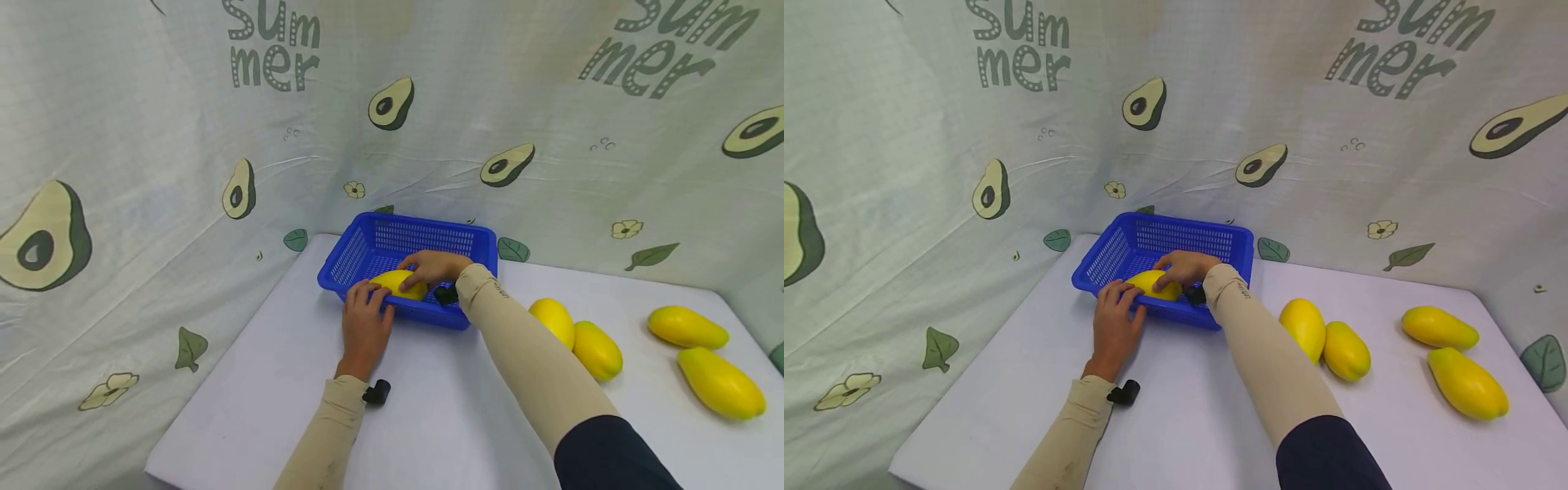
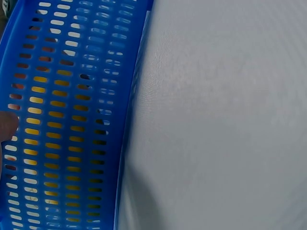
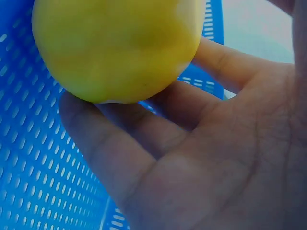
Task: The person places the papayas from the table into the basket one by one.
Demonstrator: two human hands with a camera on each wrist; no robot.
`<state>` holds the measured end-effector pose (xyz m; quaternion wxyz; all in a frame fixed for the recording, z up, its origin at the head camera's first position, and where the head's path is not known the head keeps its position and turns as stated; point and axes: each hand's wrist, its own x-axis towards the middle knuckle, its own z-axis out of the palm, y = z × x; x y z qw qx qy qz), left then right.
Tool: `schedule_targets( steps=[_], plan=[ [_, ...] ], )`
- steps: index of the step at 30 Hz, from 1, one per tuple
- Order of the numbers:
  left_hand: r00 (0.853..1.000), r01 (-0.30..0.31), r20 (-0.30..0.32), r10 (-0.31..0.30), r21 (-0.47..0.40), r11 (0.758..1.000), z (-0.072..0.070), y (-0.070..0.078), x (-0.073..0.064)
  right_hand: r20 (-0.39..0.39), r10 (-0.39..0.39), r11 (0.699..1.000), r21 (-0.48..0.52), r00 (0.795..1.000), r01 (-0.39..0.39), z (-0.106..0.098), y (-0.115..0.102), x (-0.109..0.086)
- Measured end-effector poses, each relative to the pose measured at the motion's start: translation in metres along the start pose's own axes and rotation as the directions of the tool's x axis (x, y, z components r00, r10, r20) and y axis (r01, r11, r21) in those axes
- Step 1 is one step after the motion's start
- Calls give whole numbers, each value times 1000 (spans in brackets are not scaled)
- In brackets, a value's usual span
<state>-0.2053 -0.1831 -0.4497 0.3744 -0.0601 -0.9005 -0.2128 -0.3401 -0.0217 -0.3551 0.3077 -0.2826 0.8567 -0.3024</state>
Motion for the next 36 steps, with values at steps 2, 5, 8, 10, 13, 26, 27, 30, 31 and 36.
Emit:
schedule_targets(
  steps=[2, 5, 8, 10, 13, 26, 27, 30, 31, 36],
  plan=[
    [1000, -12, -10, 12, -2, 1000, 0, 0, 0, 6, 1, 1000, -7, 1000, -1, 1, 1, 1],
    [1000, -23, -17, 23, 0, 1000, -1, -1, -1, 5, -11, 1000, -24, 1000, 11, 1, 1, 4],
    [1000, -17, -17, 17, 3, 1000, -3, -2, -1, -59, -12, 999, -33, 998, 10, 1, -1, 4],
    [1000, -12, -13, 12, -4, 1000, -3, -2, -2, -128, -1, 1000, -25, 992, -2, 0, -2, 3],
    [1000, -9, -2, 9, -15, 1000, -3, -2, -1, -216, 30, 1000, 8, 976, -29, -3, -3, -2],
    [1000, 6, 22, -5, -27, 1000, 1, 0, 2, -209, 21, 996, 85, 978, -3, -27, -1, -38],
    [1000, 2, 17, -2, -29, 1000, 1, 1, 2, -208, 17, 996, 93, 978, 3, -30, 1, -42],
    [1000, -16, -17, 15, -37, 999, 2, 1, 3, -211, 5, 993, 120, 977, 21, -38, 8, -53],
    [999, -20, -27, 19, -40, 999, 2, 1, 3, -216, 2, 991, 131, 976, 27, -40, 11, -58],
    [1000, -14, -29, 12, -37, 999, 4, 0, 2, -249, -4, 984, 170, 968, 47, -46, 23, -81]
  ],
)
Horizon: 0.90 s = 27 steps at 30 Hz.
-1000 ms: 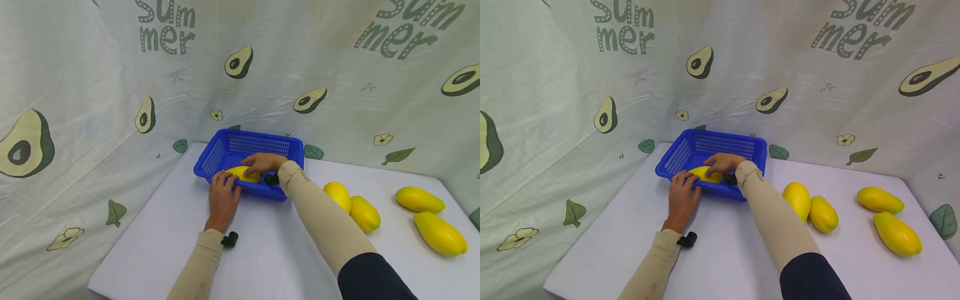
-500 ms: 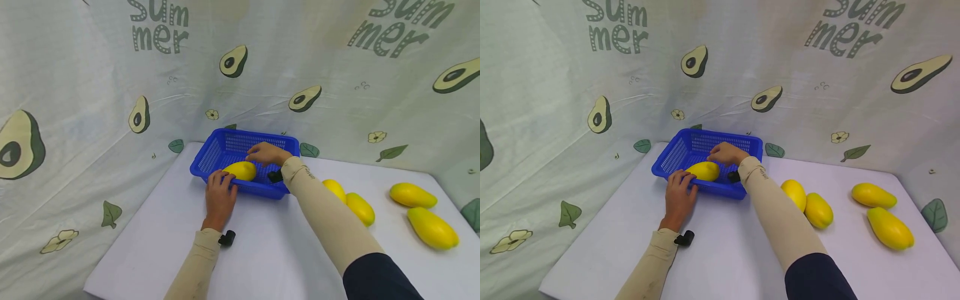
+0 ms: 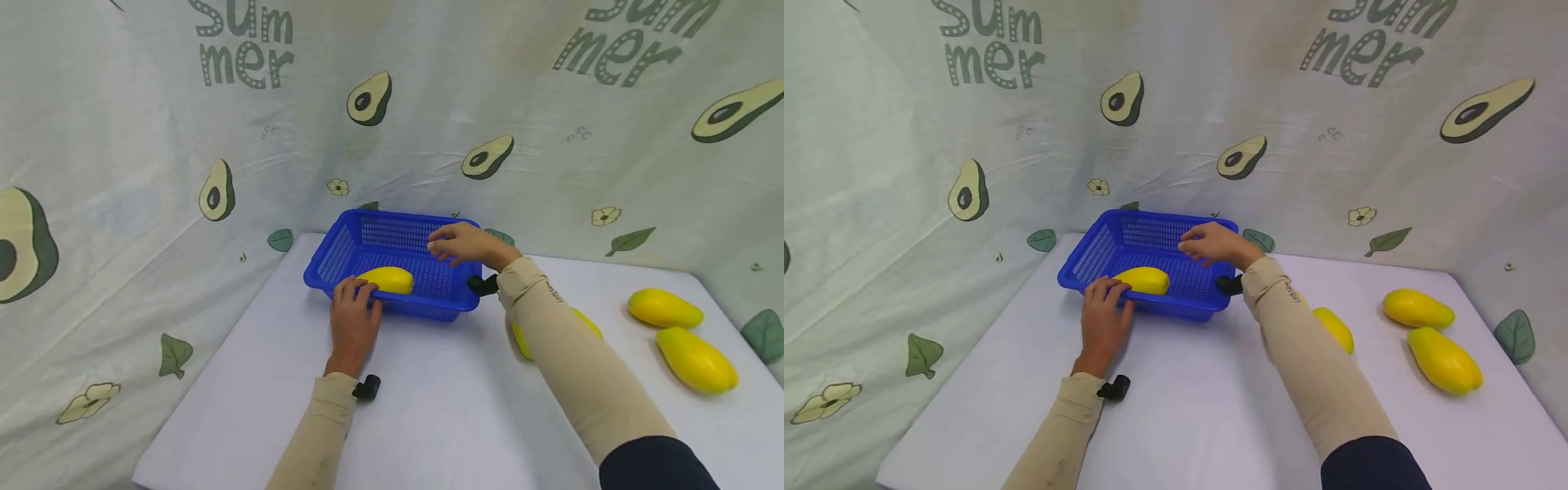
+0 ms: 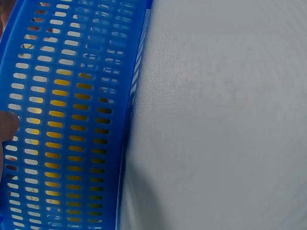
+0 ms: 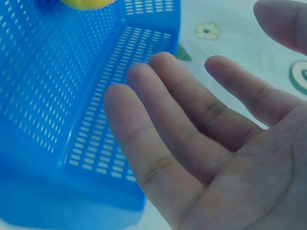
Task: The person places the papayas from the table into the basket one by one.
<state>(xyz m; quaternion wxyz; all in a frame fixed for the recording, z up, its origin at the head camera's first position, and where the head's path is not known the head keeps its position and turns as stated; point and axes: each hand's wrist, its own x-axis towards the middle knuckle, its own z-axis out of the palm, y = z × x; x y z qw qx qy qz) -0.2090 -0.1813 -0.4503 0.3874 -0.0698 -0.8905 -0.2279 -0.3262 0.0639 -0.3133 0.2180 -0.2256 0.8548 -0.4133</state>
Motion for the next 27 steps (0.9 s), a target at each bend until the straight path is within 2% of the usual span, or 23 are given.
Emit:
schedule_targets(
  steps=[14, 21, 27],
  plan=[
    [999, 34, 21, -33, -7, 999, -1, -2, -2, -92, -35, 996, 75, 995, 42, -14, 28, -50],
    [1000, 4, -2, -4, -18, 1000, 3, 1, -1, -146, -67, 987, 135, 987, 87, -21, 42, -78],
    [1000, 2, -13, -2, -18, 1000, 4, 3, 0, -196, -89, 981, 155, 977, 120, -20, 53, -101]
  ],
)
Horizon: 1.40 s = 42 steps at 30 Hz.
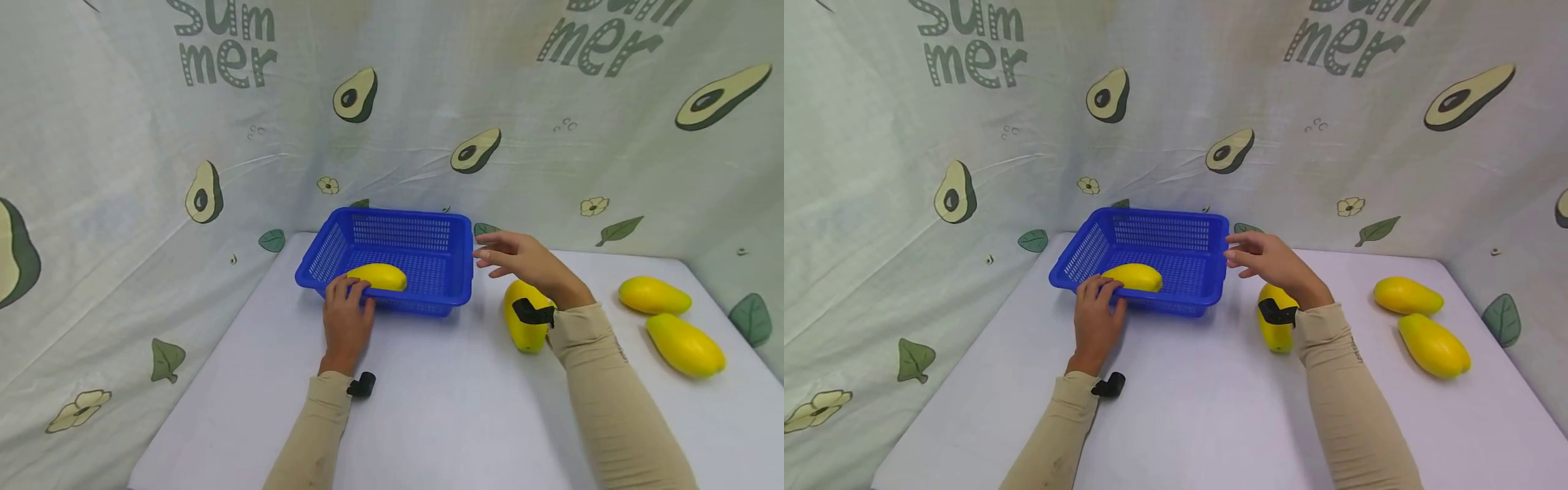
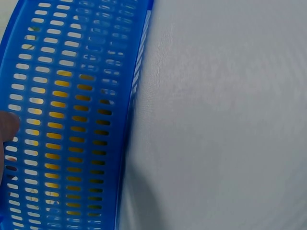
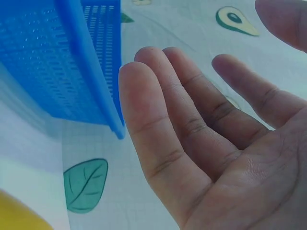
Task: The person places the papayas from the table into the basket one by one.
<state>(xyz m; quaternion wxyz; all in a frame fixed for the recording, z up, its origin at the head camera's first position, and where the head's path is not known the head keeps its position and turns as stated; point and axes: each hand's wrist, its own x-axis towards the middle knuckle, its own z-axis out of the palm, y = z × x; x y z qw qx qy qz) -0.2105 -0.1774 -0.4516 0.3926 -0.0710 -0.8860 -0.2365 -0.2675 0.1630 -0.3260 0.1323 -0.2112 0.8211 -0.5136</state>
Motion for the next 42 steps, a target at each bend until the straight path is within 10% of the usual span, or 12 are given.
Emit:
schedule_targets(
  steps=[42],
  plan=[
    [999, 7, 37, -8, 16, 1000, 3, -2, 0, -252, 58, 972, -207, 966, -112, -32, 68, -104]
  ],
)
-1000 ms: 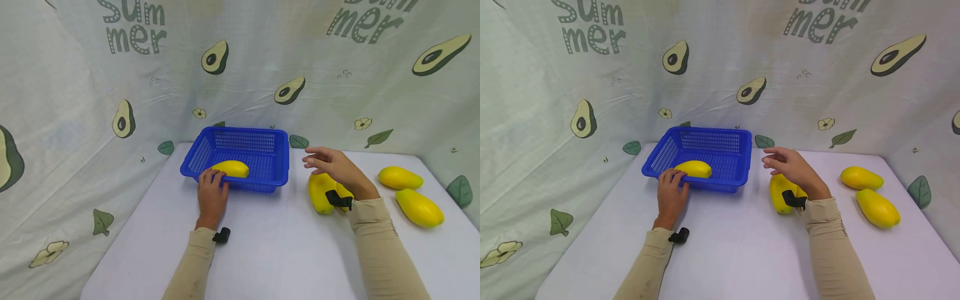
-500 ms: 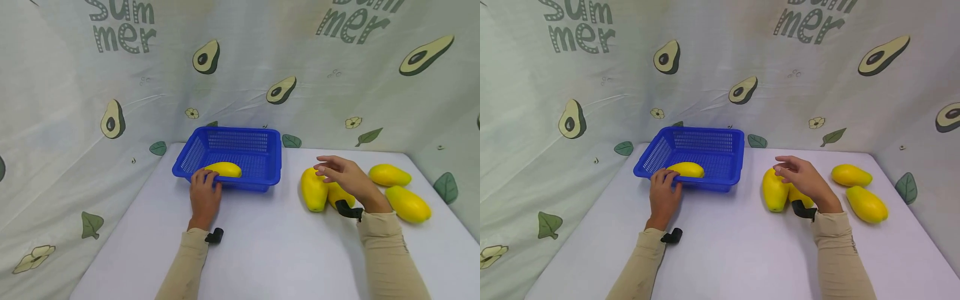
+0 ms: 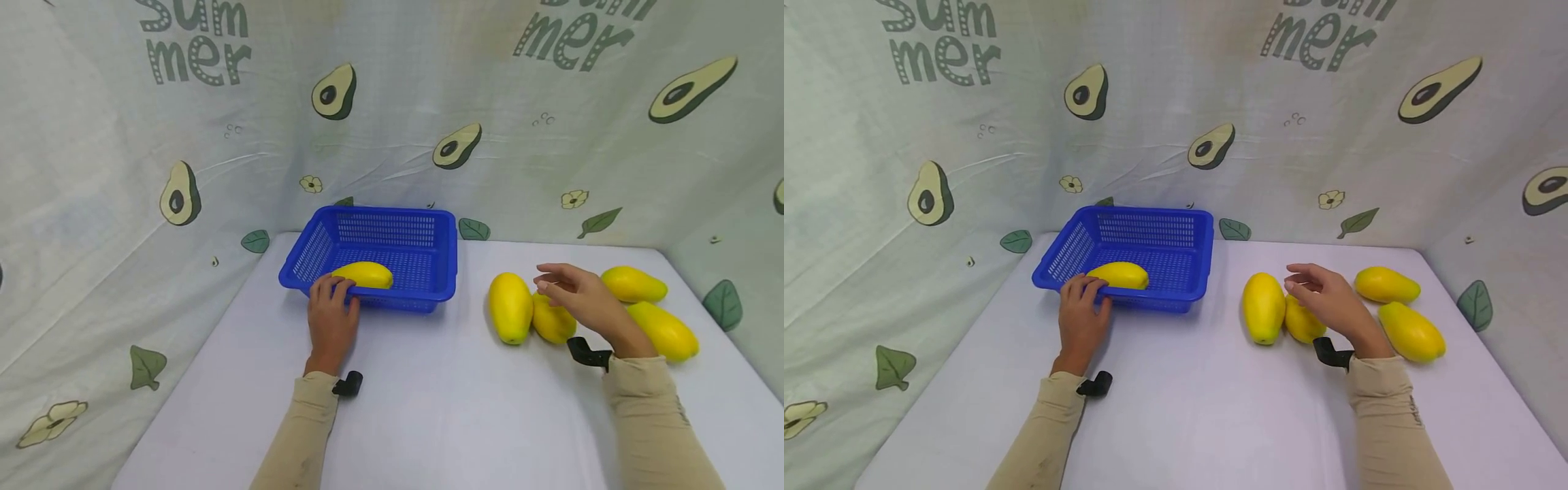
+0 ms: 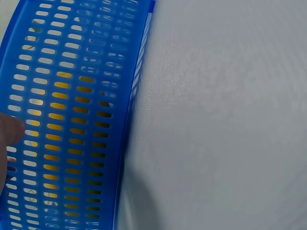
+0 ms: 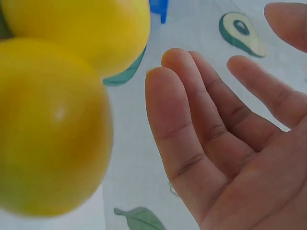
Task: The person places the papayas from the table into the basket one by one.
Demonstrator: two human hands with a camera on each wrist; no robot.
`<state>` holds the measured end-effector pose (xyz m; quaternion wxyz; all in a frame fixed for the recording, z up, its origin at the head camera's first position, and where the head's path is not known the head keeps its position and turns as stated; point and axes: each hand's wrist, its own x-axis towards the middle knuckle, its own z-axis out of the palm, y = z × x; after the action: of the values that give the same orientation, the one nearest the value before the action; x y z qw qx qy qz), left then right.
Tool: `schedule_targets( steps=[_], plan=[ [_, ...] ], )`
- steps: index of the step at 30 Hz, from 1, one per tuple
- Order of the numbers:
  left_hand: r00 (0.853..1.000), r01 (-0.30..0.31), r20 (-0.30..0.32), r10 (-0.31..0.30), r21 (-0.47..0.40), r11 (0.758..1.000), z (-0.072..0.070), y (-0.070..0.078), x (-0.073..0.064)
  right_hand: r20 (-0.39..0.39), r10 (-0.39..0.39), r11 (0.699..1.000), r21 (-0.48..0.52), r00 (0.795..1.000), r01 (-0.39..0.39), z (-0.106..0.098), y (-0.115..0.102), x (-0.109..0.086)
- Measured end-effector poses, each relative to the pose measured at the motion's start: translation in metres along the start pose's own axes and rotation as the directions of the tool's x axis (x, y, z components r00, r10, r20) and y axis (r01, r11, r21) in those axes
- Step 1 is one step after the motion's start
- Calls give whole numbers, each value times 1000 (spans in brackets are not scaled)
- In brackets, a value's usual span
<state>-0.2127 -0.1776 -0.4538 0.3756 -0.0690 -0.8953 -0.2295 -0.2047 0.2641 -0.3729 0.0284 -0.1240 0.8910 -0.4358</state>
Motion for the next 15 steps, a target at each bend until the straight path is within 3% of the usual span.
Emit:
schedule_targets(
  steps=[8, 15],
  plan=[
    [1000, -25, -18, 25, -8, 1000, -2, 1, 2, -54, 66, 996, -53, 996, -69, -16, 16, -10],
    [1000, 1, 2, -1, 6, 1000, -4, 2, 0, -75, 125, 991, -46, 989, -128, -25, 34, -14]
  ],
)
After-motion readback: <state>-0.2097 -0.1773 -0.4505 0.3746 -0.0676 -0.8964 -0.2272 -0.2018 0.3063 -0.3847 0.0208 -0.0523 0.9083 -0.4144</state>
